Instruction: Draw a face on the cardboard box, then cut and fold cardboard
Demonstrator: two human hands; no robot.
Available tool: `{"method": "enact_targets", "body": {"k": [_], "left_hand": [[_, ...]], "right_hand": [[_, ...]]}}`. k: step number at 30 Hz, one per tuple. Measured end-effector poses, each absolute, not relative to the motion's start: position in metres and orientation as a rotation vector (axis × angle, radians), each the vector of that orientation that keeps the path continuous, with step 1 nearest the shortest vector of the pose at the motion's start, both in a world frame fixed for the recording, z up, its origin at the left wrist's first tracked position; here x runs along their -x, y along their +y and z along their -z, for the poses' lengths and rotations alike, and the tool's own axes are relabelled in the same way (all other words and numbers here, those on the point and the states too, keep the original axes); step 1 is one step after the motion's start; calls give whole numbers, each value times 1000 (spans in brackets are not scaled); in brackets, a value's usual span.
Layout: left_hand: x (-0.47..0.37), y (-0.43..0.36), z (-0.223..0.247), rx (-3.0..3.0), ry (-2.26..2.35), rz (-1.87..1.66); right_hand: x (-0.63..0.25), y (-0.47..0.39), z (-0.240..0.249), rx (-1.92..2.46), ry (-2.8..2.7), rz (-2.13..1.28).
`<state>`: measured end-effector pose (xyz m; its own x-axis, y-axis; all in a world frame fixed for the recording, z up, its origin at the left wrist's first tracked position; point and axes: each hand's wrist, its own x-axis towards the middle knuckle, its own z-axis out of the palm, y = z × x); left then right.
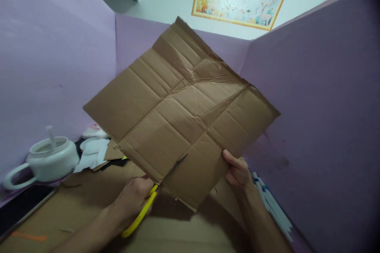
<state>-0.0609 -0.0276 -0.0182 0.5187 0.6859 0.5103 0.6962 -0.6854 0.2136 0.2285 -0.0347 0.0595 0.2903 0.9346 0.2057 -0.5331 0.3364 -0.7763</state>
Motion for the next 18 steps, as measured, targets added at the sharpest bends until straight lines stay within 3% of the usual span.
{"method": "enact_targets", "body": {"k": [18], "left_hand": [[50, -46, 16, 2860, -1380, 912]], "right_hand": [[-228, -35, -64, 634, -741, -1062]]}}
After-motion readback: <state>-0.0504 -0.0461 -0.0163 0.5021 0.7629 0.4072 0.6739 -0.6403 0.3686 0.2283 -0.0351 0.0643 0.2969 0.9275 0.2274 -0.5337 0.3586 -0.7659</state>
